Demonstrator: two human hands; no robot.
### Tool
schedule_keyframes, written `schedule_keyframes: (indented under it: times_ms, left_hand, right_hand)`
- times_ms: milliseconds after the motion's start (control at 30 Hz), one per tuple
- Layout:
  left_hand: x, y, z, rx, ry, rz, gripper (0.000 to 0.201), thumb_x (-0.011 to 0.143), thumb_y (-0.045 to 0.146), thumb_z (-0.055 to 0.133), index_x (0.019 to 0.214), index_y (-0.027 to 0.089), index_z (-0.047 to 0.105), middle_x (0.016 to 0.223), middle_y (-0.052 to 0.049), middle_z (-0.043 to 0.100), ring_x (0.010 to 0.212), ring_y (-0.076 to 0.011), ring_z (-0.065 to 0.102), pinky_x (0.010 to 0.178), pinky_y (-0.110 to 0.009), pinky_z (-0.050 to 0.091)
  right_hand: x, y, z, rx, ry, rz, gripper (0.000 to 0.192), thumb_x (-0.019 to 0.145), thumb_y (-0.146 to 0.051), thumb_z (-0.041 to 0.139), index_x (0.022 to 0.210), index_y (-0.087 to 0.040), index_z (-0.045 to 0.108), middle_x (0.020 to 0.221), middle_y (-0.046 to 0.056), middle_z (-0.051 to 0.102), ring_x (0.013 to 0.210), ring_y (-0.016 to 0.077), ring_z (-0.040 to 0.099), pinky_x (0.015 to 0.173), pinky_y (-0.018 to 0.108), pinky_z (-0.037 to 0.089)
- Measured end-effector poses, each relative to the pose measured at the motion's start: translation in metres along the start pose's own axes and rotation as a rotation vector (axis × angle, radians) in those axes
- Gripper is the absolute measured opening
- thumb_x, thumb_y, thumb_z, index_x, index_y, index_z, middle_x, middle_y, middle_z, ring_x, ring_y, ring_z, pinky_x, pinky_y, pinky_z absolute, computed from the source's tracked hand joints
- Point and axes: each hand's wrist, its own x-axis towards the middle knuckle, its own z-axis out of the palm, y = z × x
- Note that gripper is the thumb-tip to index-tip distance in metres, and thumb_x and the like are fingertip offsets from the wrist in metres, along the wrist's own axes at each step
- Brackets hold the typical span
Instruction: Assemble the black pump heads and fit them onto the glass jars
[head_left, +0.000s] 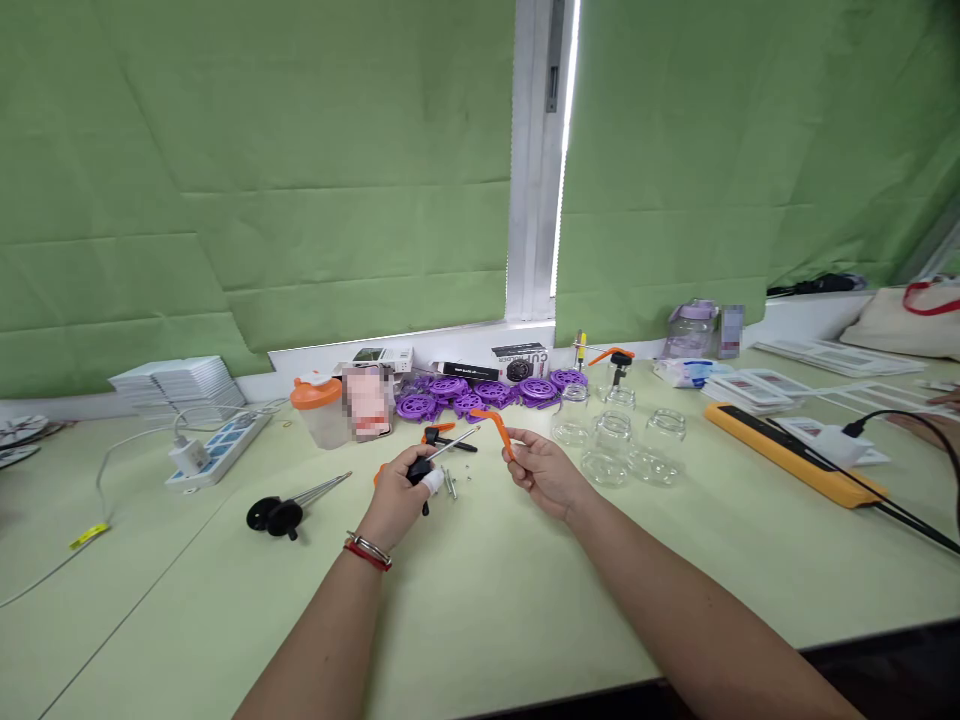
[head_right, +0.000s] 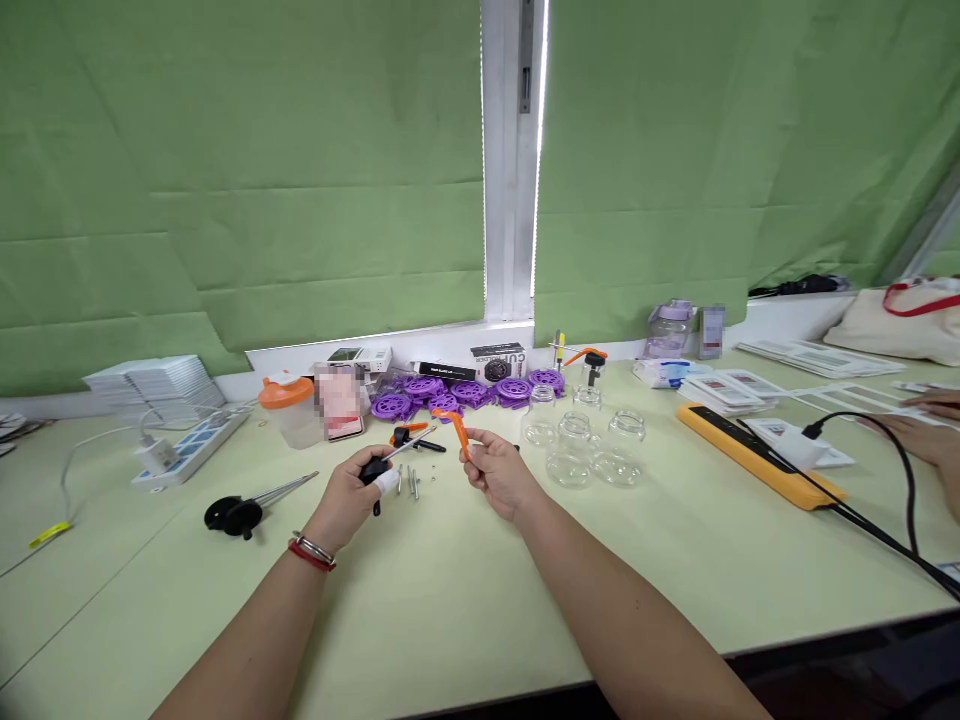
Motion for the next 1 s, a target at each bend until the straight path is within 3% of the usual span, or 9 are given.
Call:
schedule_keyframes:
  times_ms: [167,467,700,1000]
  left_hand:
    - [-0.001,-0.004,0.002,0.135,0.009,-0.014,0.032,0.067,0.032,0.062,0.097,0.022,0.057,0.085,-0.001,0.058,0.064,-0.0119,0.051,0.05,-0.021,0.042]
    - [-0.004,0.001,0.002,0.178,-0.004,0.072,0.022,0.069,0.032,0.06,0.088,0.022,0.058,0.08,0.001,0.055,0.061,-0.0106,0.046,0.05,-0.02,0.04]
    - [-0.008,0.008,0.008,-0.063,-0.09,0.021,0.046,0.069,0.038,0.066,0.11,0.022,0.052,0.085,0.0,0.054,0.062,-0.011,0.049,0.052,-0.022,0.044]
    - [-0.008,0.004,0.016,-0.171,-0.144,0.091,0.041,0.075,0.03,0.061,0.113,0.022,0.051,0.093,-0.003,0.061,0.085,-0.0167,0.059,0.077,-0.03,0.047]
  right_hand:
    - [-0.003,0.008,0.0,0.038,-0.146,0.081,0.04,0.073,-0.027,0.065,0.11,-0.021,0.05,0.068,-0.003,0.052,0.044,0.0042,0.028,0.045,0.02,0.017]
    - [-0.005,0.01,-0.001,0.041,-0.172,0.128,0.036,0.071,-0.025,0.065,0.105,-0.02,0.053,0.066,-0.004,0.051,0.044,0.0038,0.024,0.047,0.021,0.013]
    - [-0.008,0.013,0.004,-0.013,-0.184,0.161,0.035,0.071,-0.027,0.064,0.103,-0.019,0.054,0.064,-0.004,0.051,0.044,0.0039,0.025,0.047,0.021,0.013]
    - [-0.01,0.016,0.004,0.022,-0.268,0.182,0.034,0.071,-0.028,0.067,0.103,-0.02,0.055,0.065,-0.004,0.052,0.042,0.0032,0.026,0.045,0.02,0.013]
